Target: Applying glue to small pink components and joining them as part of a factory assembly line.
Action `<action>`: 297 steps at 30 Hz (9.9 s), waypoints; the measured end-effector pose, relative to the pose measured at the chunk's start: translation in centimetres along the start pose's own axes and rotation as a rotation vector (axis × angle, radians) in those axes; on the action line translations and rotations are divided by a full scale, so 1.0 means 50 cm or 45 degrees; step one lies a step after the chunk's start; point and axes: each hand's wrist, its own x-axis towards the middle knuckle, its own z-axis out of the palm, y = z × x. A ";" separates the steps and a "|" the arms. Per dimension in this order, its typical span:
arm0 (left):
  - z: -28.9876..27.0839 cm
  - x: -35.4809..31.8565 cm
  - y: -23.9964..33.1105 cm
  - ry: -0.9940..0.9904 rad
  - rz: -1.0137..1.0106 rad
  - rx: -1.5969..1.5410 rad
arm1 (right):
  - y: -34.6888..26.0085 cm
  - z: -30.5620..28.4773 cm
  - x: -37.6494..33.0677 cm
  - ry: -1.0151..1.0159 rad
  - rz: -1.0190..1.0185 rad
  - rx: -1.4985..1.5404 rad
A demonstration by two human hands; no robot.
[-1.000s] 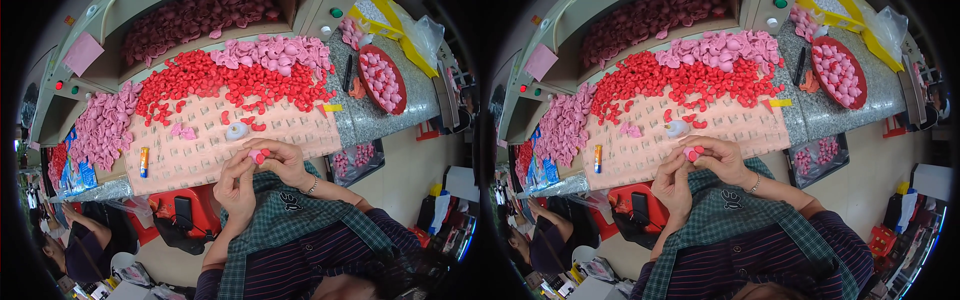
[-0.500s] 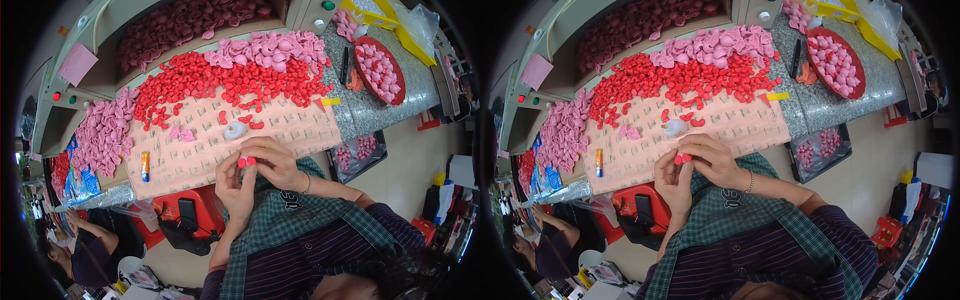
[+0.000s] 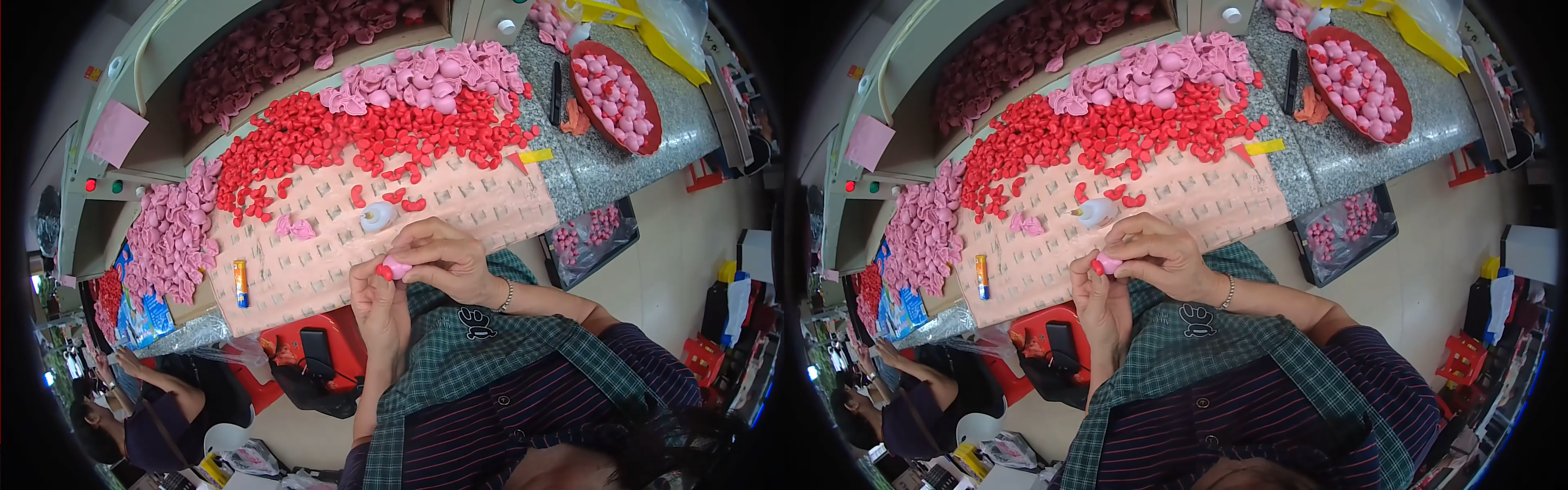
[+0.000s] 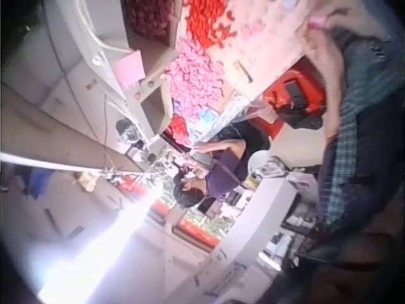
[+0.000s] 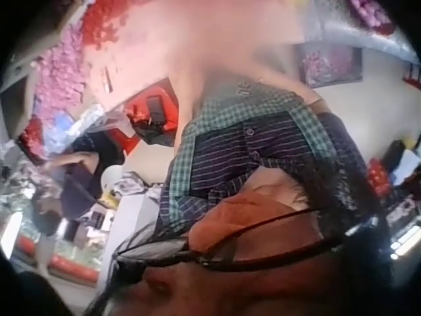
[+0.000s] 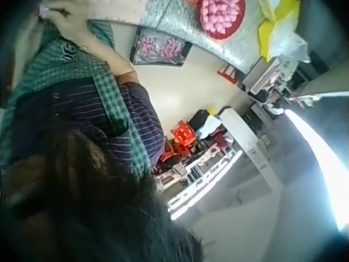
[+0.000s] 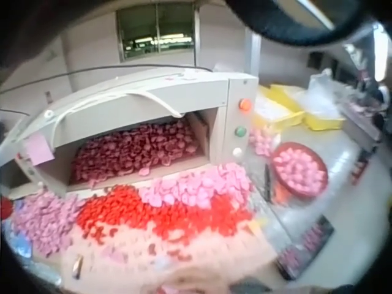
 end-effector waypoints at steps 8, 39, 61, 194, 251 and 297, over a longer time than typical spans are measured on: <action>-0.002 0.002 -0.006 -0.055 0.050 0.007 | 0.001 -0.002 -0.002 0.004 0.019 0.075; 0.035 -0.004 0.015 -0.090 0.292 0.634 | -0.033 -0.005 -0.013 -0.054 0.370 0.490; 0.028 -0.014 0.021 -0.086 0.302 0.639 | -0.019 -0.015 -0.004 -0.143 0.110 0.165; 0.024 0.028 0.018 0.346 0.479 1.101 | 0.001 -0.210 0.088 0.053 -0.236 -1.137; 0.000 0.123 0.071 0.088 1.031 2.398 | -0.086 -0.105 0.004 0.213 0.706 0.463; 0.034 -0.009 0.049 0.060 -0.423 0.069 | -0.061 -0.022 -0.024 -0.012 0.744 0.630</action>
